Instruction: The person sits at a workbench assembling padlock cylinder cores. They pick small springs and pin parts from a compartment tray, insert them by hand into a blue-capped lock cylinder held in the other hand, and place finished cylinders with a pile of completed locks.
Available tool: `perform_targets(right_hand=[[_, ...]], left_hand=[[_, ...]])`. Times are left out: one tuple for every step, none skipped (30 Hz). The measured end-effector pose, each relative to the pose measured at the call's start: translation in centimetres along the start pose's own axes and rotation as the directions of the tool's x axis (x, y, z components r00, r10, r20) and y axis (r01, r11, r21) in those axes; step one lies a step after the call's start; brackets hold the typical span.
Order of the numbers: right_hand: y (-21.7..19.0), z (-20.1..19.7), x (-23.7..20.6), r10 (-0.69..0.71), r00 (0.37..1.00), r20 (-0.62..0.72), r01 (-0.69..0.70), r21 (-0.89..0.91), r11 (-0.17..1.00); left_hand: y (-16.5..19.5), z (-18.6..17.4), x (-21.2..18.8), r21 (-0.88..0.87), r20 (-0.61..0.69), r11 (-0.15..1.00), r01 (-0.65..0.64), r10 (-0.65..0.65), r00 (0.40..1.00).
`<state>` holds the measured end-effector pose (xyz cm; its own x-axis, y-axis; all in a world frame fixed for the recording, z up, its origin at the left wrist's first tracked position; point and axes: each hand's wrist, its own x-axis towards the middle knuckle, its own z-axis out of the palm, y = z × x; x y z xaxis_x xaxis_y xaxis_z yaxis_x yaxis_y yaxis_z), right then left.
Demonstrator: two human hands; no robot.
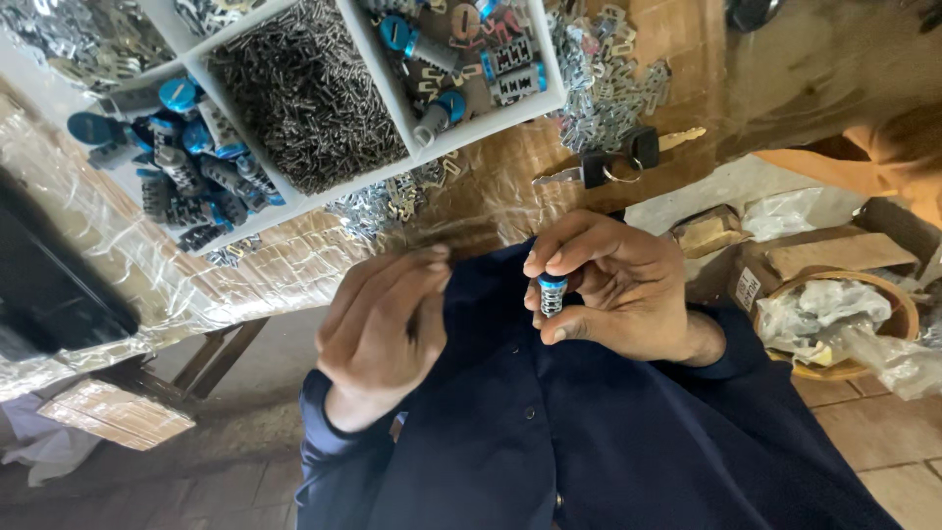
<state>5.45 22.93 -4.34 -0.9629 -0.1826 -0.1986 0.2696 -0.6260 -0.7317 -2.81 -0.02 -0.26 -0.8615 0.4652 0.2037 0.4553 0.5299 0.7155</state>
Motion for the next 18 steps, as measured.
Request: perform_targets(right_hand=[[0.0, 0.0, 0.1, 0.001, 1.000, 0.002, -0.001, -0.006, 1.000], [0.0, 0.0, 0.1, 0.001, 1.000, 0.003, -0.001, -0.013, 1.000], [0.0, 0.0, 0.2, 0.005, 1.000, 0.007, -0.005, -0.019, 1.000], [0.1, 0.0, 0.3, 0.003, 1.000, 0.012, -0.003, -0.028, 1.000], [0.1, 0.0, 0.3, 0.004, 1.000, 0.008, -0.003, -0.028, 1.000], [0.2, 0.1, 0.3, 0.005, 1.000, 0.003, -0.005, -0.026, 1.000], [0.2, 0.1, 0.3, 0.007, 1.000, 0.001, -0.007, -0.023, 1.000], [0.3, 0.1, 0.3, 0.009, 1.000, -0.005, -0.009, -0.017, 1.000], [0.3, 0.1, 0.3, 0.010, 1.000, -0.010, -0.010, -0.012, 1.000], [0.3, 0.1, 0.2, 0.012, 1.000, -0.017, -0.013, -0.010, 1.000], [0.2, 0.1, 0.1, 0.018, 1.000, -0.023, -0.018, -0.018, 1.000], [0.1, 0.1, 0.0, 0.023, 0.999, -0.027, -0.023, -0.026, 0.999], [0.1, 0.0, -0.1, 0.026, 0.999, -0.028, -0.027, -0.030, 0.999], [0.1, 0.0, -0.1, 0.023, 0.999, -0.028, -0.024, -0.032, 0.999], [0.0, 0.0, -0.2, 0.022, 0.999, -0.029, -0.023, -0.033, 0.999], [-0.1, -0.1, -0.3, 0.017, 0.999, -0.034, -0.018, -0.038, 0.999], [-0.2, -0.1, -0.4, 0.024, 0.999, -0.043, -0.025, -0.033, 0.999], [-0.2, -0.1, -0.4, 0.028, 0.998, -0.058, -0.030, -0.028, 0.999]], left_hand=[[0.0, -0.3, -0.2, 0.077, -0.021, 0.997, 0.008, -0.007, 1.000], [0.0, -0.5, -0.5, 0.156, -0.044, 0.987, 0.023, -0.016, 0.999], [0.0, -0.7, -0.7, 0.237, -0.071, 0.971, 0.043, -0.027, 0.997], [0.0, -0.8, -1.0, 0.195, -0.087, 0.976, 0.101, -0.085, 0.993], [0.0, -0.9, -1.2, 0.147, -0.097, 0.977, 0.153, -0.140, 0.985], [0.0, -0.8, -1.3, 0.098, -0.104, 0.974, 0.206, -0.196, 0.975], [0.0, -0.6, -1.4, 0.047, -0.108, 0.978, 0.201, -0.195, 0.975], [0.0, -0.3, -1.4, -0.006, -0.113, 0.981, 0.196, -0.196, 0.974], [-0.1, 0.0, -1.4, -0.060, -0.119, 0.980, 0.190, -0.196, 0.973], [-0.1, 0.4, -1.3, -0.016, -0.121, 0.990, 0.143, -0.144, 0.982], [-0.2, 0.8, -1.2, 0.025, -0.122, 0.995, 0.098, -0.094, 0.988], [-0.3, 1.2, -1.1, 0.067, -0.122, 0.996, 0.053, -0.044, 0.992], [-0.4, 1.4, -1.0, 0.085, -0.114, 0.995, 0.044, -0.034, 0.993], [-0.5, 1.6, -0.9, 0.109, -0.105, 0.993, 0.039, -0.027, 0.994], [-0.5, 1.7, -0.9, 0.133, -0.096, 0.991, 0.036, -0.023, 0.995], [-0.6, 1.7, -0.8, 0.122, -0.104, 0.992, 0.038, -0.026, 0.994], [-0.6, 1.6, -0.8, 0.106, -0.106, 0.994, 0.034, -0.023, 0.994], [-0.6, 1.5, -0.9, 0.087, -0.105, 0.996, 0.026, -0.017, 0.994]])
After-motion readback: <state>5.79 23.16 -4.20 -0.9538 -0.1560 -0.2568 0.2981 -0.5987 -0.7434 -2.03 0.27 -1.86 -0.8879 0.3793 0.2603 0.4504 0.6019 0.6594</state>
